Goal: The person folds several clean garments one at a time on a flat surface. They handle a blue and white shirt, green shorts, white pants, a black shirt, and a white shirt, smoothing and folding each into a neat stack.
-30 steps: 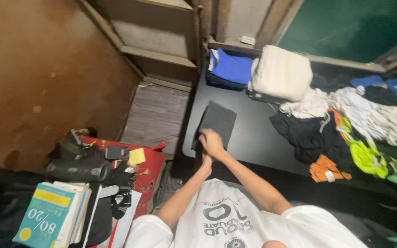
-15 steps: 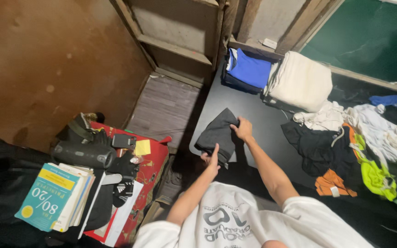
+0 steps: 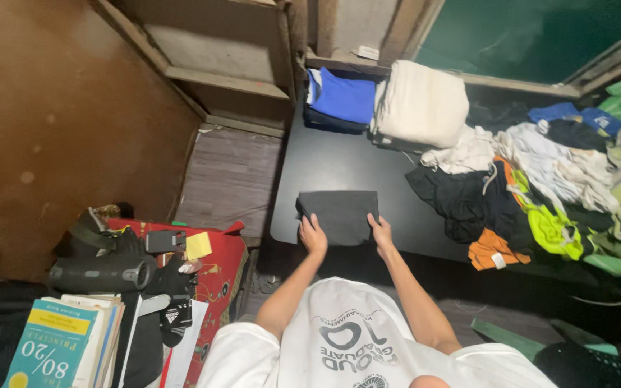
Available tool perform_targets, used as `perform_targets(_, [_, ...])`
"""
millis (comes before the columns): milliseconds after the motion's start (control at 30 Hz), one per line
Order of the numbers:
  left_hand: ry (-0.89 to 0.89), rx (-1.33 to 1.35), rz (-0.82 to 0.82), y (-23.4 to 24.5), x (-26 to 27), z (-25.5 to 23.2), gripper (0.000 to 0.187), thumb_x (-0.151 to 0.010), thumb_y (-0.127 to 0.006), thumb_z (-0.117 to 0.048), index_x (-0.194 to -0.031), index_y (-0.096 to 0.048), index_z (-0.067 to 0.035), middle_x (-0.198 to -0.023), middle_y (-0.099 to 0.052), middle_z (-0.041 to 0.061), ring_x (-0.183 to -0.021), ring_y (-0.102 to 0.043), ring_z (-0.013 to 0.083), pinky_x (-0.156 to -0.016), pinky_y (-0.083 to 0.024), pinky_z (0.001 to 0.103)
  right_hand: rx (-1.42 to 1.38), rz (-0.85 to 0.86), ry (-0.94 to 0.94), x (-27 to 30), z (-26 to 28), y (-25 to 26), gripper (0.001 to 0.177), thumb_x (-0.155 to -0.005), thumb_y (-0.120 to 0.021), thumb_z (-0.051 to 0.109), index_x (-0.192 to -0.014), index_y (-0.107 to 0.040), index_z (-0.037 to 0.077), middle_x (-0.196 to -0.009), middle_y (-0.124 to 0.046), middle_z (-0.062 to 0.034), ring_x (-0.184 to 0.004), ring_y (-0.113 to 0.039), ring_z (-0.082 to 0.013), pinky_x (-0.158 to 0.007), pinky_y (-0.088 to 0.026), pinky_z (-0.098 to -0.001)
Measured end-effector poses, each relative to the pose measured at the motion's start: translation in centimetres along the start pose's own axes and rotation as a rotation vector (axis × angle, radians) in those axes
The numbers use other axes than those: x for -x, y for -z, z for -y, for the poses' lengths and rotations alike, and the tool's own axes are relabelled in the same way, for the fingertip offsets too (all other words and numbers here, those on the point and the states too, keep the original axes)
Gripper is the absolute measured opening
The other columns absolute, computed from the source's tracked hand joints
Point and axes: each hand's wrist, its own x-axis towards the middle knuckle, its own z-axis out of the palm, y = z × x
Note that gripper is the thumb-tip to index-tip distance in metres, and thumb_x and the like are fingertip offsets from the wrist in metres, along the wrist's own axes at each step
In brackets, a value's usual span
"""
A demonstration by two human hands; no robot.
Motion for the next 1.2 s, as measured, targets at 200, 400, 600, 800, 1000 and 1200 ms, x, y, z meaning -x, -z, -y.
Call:
perform_targets(200, [-0.077, -0.065, -0.079, 0.5, -3.6, -0.4, 0.063, -0.097, -0.050, -0.051, -0.138, -0.057, -0.005, -0.127, -0.059, 0.023, -0.120, -0.052, 0.0448, -0.100, -0.042, 0.055, -0.134, 0.060, -0.097, 0.0, -0.3, 0.1, 0.061, -0.093, -0.073, 0.039, -0.136, -0.058, -0.001, -0.125, -0.066, -0.0170, -0.119, -0.059, -0.0274, -0.101, -0.045, -0.0409])
perform_targets(400, [0.197, -0.316, 0.022, -0.4, -3.1, -1.6, 0.070, -0.096, -0.038, -0.068, -0.132, -0.062, -0.013, -0.130, -0.056, 0.021, -0.126, -0.048, 0.0408, -0.100, -0.040, 0.058, 0.032, 0.069, -0.089, 1.2, -0.2, 0.4, 0.055, -0.094, -0.071, 0.041, -0.126, -0.064, -0.003, -0.116, -0.071, -0.0193, -0.110, -0.064, -0.0293, -0.094, -0.050, -0.0402])
perform_targets(600, [0.208, -0.293, 0.063, 0.1, -1.5, -0.6, 0.075, -0.106, -0.030, -0.066, -0.117, -0.073, -0.006, -0.107, -0.073, 0.026, -0.105, -0.068, 0.0459, -0.095, -0.051, 0.057, 0.055, -0.033, 0.011, 0.9, -2.0, 0.4, 0.059, -0.098, -0.074, 0.034, -0.138, -0.053, -0.005, -0.127, -0.064, -0.0186, -0.117, -0.059, -0.0246, -0.098, -0.046, -0.0364])
perform_targets(800, [0.146, -0.154, 0.175, 0.4, -7.2, -2.0, 0.080, -0.100, -0.039, -0.072, -0.112, -0.074, -0.002, -0.111, -0.070, 0.031, -0.109, -0.064, 0.0498, -0.098, -0.048, 0.056, -0.051, 0.064, -0.057, -1.7, 1.0, 1.0, 0.047, -0.097, -0.066, 0.030, -0.127, -0.069, -0.006, -0.115, -0.075, -0.0173, -0.106, -0.066, -0.0255, -0.091, -0.051, -0.0386])
perform_targets(1000, [-0.218, 0.137, 0.202, 1.0, -19.4, -13.3, 0.064, -0.104, -0.047, -0.060, -0.113, -0.074, -0.002, -0.108, -0.075, 0.026, -0.108, -0.069, 0.0439, -0.096, -0.052, 0.048, -0.009, -0.024, 0.436, -11.7, 10.3, -0.5, 0.053, -0.101, -0.075, 0.030, -0.132, -0.056, -0.009, -0.124, -0.062, -0.0047, -0.116, -0.056, -0.0116, -0.097, -0.043, -0.0294])
perform_targets(1200, [-0.386, 0.393, 0.169, -1.5, -32.6, -25.3, 0.051, -0.104, -0.050, -0.049, -0.112, -0.071, -0.003, -0.100, -0.073, 0.026, -0.097, -0.070, 0.0435, -0.086, -0.054, 0.045, -0.138, -0.051, 0.499, -24.6, 20.6, -2.5, 0.044, -0.105, -0.067, 0.032, -0.117, -0.061, -0.009, -0.096, -0.057, -0.0002, -0.092, -0.049, -0.0116, -0.085, -0.046, -0.0287])
